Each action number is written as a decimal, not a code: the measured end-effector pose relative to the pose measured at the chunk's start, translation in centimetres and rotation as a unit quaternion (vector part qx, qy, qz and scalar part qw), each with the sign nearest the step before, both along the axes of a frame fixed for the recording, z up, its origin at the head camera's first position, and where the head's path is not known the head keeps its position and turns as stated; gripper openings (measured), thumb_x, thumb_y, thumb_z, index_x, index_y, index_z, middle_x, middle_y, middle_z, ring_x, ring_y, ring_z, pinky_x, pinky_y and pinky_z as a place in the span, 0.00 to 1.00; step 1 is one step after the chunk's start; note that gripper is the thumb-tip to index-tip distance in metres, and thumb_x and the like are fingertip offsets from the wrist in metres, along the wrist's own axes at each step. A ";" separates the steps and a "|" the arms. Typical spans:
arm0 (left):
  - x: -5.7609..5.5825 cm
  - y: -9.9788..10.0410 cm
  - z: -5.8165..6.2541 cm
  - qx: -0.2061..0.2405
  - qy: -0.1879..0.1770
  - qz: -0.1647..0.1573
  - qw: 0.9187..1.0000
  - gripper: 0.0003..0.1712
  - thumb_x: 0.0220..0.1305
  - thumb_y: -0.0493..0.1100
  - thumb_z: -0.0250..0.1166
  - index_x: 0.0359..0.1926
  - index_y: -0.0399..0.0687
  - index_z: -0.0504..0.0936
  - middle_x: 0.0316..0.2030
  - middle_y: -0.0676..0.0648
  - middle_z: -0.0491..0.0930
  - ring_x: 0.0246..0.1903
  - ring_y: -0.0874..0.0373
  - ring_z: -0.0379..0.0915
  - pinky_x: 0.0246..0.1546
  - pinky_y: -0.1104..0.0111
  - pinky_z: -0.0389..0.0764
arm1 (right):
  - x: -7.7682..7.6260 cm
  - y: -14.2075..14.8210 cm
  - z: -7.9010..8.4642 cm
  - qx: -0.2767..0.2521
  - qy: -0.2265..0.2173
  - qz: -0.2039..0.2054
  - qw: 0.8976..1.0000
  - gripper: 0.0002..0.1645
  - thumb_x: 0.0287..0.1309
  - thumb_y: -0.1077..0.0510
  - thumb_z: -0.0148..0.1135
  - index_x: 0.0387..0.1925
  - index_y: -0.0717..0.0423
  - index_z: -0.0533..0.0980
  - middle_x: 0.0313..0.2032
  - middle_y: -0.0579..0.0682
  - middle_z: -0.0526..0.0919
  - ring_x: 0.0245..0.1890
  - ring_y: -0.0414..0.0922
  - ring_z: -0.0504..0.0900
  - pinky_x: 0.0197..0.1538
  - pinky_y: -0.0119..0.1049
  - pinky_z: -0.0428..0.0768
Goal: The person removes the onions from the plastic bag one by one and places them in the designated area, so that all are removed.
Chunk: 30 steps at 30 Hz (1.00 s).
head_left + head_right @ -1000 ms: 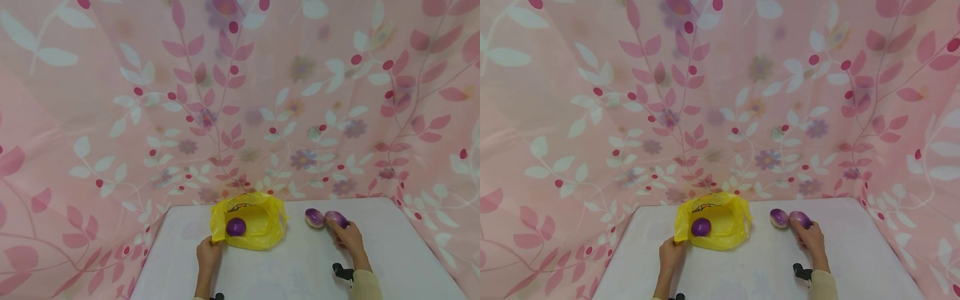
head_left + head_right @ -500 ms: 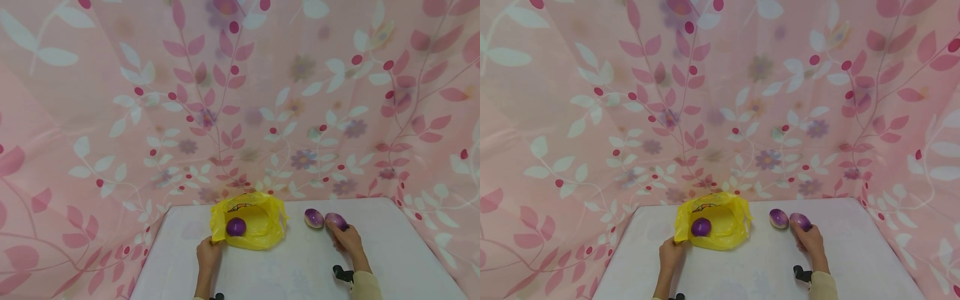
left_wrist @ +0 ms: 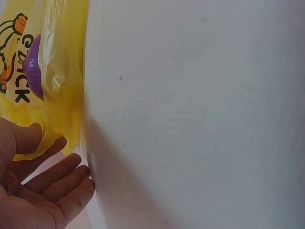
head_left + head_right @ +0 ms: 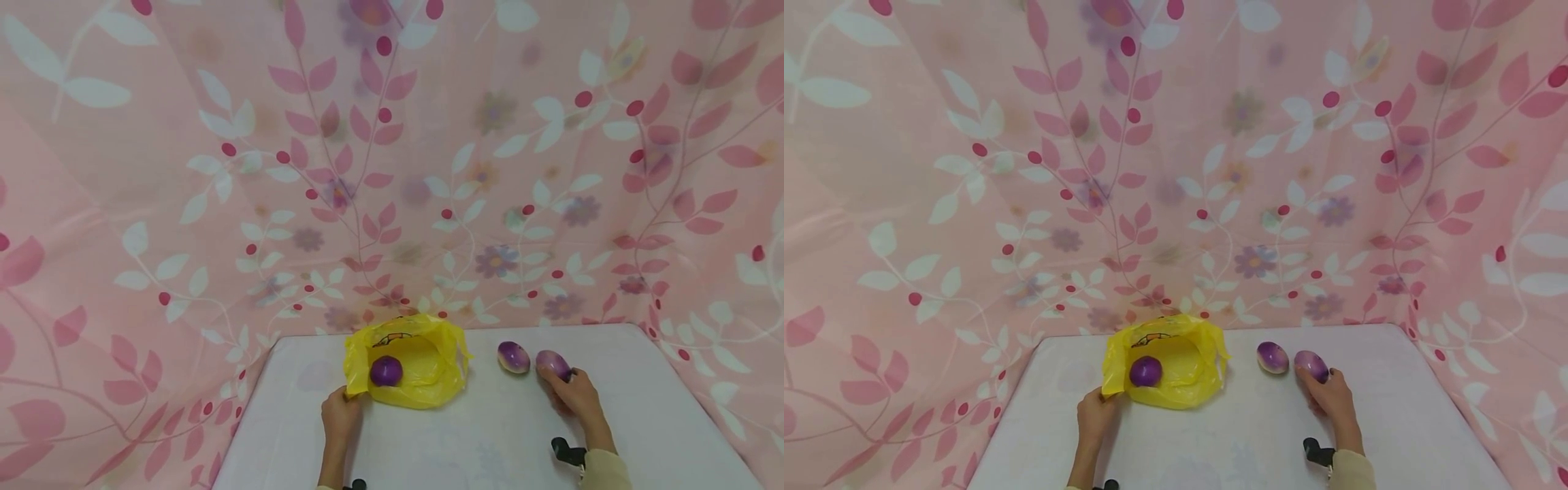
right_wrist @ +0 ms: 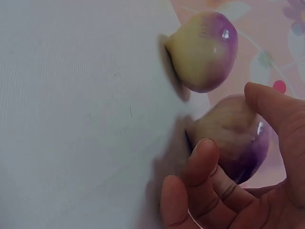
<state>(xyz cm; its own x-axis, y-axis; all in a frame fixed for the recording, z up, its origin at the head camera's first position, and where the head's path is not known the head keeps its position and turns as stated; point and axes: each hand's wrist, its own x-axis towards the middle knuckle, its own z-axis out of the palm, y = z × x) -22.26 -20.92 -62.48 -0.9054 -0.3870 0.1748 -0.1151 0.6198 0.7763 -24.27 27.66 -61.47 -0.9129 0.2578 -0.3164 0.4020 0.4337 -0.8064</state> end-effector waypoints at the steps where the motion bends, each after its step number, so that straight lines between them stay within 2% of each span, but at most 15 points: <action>1: 0.0 0.0 0.0 0.002 -0.001 0.001 1.000 0.06 0.53 0.29 0.64 0.23 0.41 0.82 0.19 0.50 0.73 0.22 0.56 0.63 0.29 0.63 0.69 | 0.1 0.1 0.1 0.003 -0.001 0.001 1.000 0.72 0.54 0.24 0.57 0.69 0.80 0.41 0.32 0.61 0.76 0.22 0.43 0.77 0.27 0.37 0.79; 5: 0.0 0.1 0.0 0.004 -0.005 0.003 1.000 0.06 0.52 0.29 0.64 0.24 0.41 0.82 0.19 0.50 0.73 0.22 0.56 0.64 0.29 0.63 0.69 | 0.3 0.2 0.6 0.009 -0.003 0.004 1.000 0.73 0.54 0.24 0.57 0.70 0.80 0.39 0.35 0.64 0.75 0.24 0.44 0.78 0.28 0.38 0.79; 12: 0.1 0.2 0.0 -0.002 -0.001 -0.003 1.000 0.07 0.52 0.28 0.64 0.22 0.42 0.81 0.19 0.50 0.73 0.22 0.56 0.63 0.29 0.62 0.69 | 0.9 0.3 1.5 0.015 0.000 0.011 1.000 0.73 0.54 0.24 0.58 0.70 0.78 0.38 0.29 0.57 0.80 0.25 0.44 0.80 0.29 0.39 0.80; 17: 0.1 0.1 0.0 -0.007 0.001 0.001 1.000 0.08 0.52 0.28 0.65 0.22 0.42 0.81 0.19 0.50 0.73 0.22 0.55 0.63 0.29 0.61 0.69 | 1.3 0.2 2.2 0.021 0.017 0.014 1.000 0.70 0.56 0.27 0.59 0.70 0.77 0.40 0.39 0.70 0.79 0.27 0.46 0.81 0.31 0.42 0.82; 19: 0.1 0.1 0.0 -0.007 -0.002 0.002 1.000 0.08 0.52 0.28 0.65 0.22 0.42 0.81 0.19 0.49 0.74 0.22 0.55 0.63 0.29 0.62 0.70 | 1.6 0.0 2.6 0.022 0.028 0.020 0.999 0.67 0.58 0.29 0.59 0.71 0.76 0.40 0.42 0.72 0.77 0.27 0.47 0.81 0.31 0.42 0.82; 25: 0.1 0.0 -0.1 0.000 -0.007 -0.002 1.000 0.07 0.54 0.28 0.65 0.24 0.42 0.82 0.20 0.50 0.75 0.23 0.55 0.64 0.31 0.61 0.72 | 2.4 -1.1 3.5 0.014 0.064 0.042 0.997 0.60 0.60 0.33 0.60 0.72 0.71 0.46 0.38 0.62 0.81 0.27 0.46 0.81 0.30 0.40 0.81; 30: 0.0 0.0 -0.3 -0.001 -0.004 -0.004 1.000 0.05 0.55 0.31 0.65 0.24 0.41 0.82 0.20 0.50 0.76 0.23 0.56 0.65 0.32 0.61 0.73 | 2.7 -2.0 3.8 0.011 0.083 0.049 0.995 0.58 0.60 0.33 0.60 0.72 0.67 0.49 0.37 0.61 0.81 0.27 0.46 0.80 0.30 0.38 0.80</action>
<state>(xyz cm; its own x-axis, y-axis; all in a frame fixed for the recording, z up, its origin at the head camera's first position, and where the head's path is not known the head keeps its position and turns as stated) -22.26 -20.89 -62.75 -0.9097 -0.3801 0.1676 -0.1170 0.6216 0.7745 -21.55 25.62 -57.64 -0.9733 0.1706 -0.1534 0.2183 0.4832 -0.8479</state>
